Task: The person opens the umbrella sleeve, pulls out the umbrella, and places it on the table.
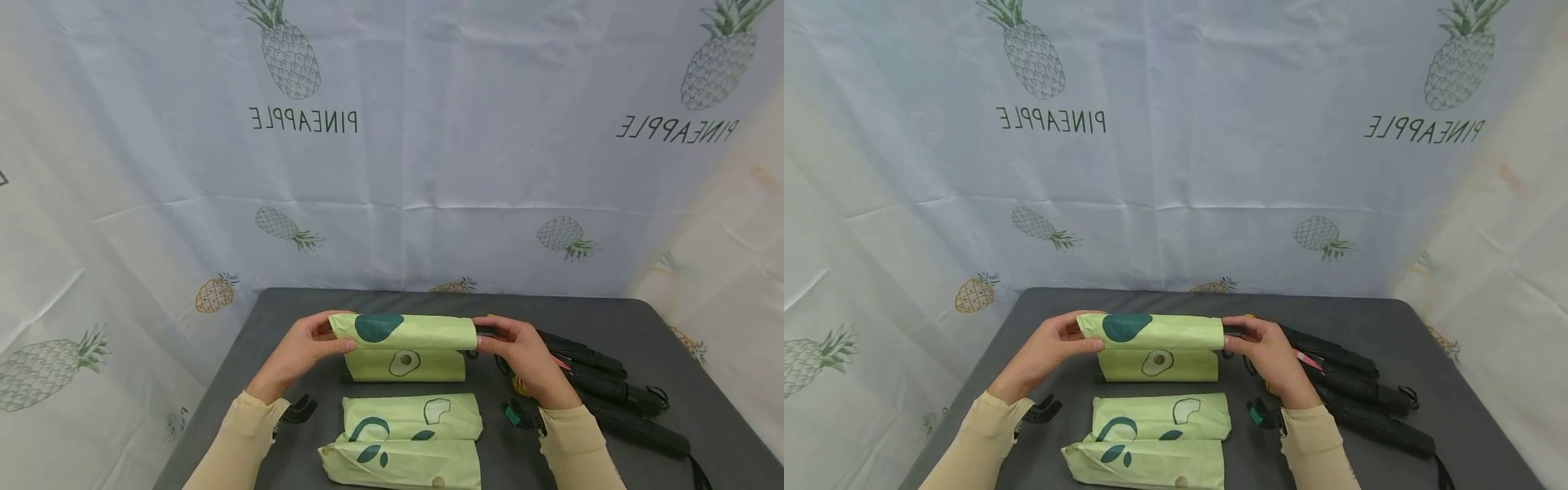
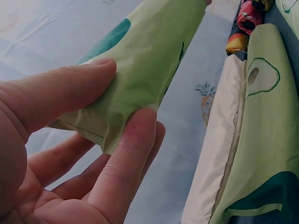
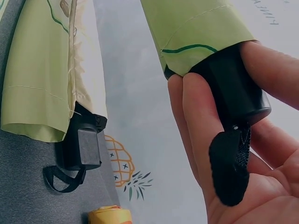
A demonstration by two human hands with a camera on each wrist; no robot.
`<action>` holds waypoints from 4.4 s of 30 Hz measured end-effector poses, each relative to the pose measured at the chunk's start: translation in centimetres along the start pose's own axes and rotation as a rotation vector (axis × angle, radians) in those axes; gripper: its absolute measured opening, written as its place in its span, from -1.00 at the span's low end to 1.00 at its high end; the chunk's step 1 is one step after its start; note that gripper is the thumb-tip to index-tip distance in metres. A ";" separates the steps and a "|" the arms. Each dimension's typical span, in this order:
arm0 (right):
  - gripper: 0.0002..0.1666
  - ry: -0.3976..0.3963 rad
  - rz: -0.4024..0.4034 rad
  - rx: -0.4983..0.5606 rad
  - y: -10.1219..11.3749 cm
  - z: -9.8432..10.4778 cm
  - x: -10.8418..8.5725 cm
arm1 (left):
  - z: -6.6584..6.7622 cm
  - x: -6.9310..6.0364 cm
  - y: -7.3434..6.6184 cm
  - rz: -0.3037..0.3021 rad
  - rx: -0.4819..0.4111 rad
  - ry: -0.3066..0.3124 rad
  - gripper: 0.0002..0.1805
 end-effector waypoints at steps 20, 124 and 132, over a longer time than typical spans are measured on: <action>-0.36 0.014 0.019 0.016 0.2 0.0 -0.2 | 0.0 -0.1 -0.1 0.009 0.021 -0.007 -0.30; -0.50 -0.125 -0.159 0.025 -8.6 11.5 -9.3 | -0.4 -2.4 2.5 0.041 -0.103 0.005 -0.26; -0.52 -0.127 -0.247 0.011 -10.4 13.4 -10.9 | -0.2 -2.5 2.8 0.043 -0.084 -0.009 -0.24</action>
Point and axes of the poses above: each hand's wrist, its own x-axis towards the middle knuckle, its own z-axis out of the back of the hand, y = z × x, the point moved 9 cm from there along x, towards the middle knuckle, and after that the axes turned 2 degrees about -z, right-handed, at the moved point
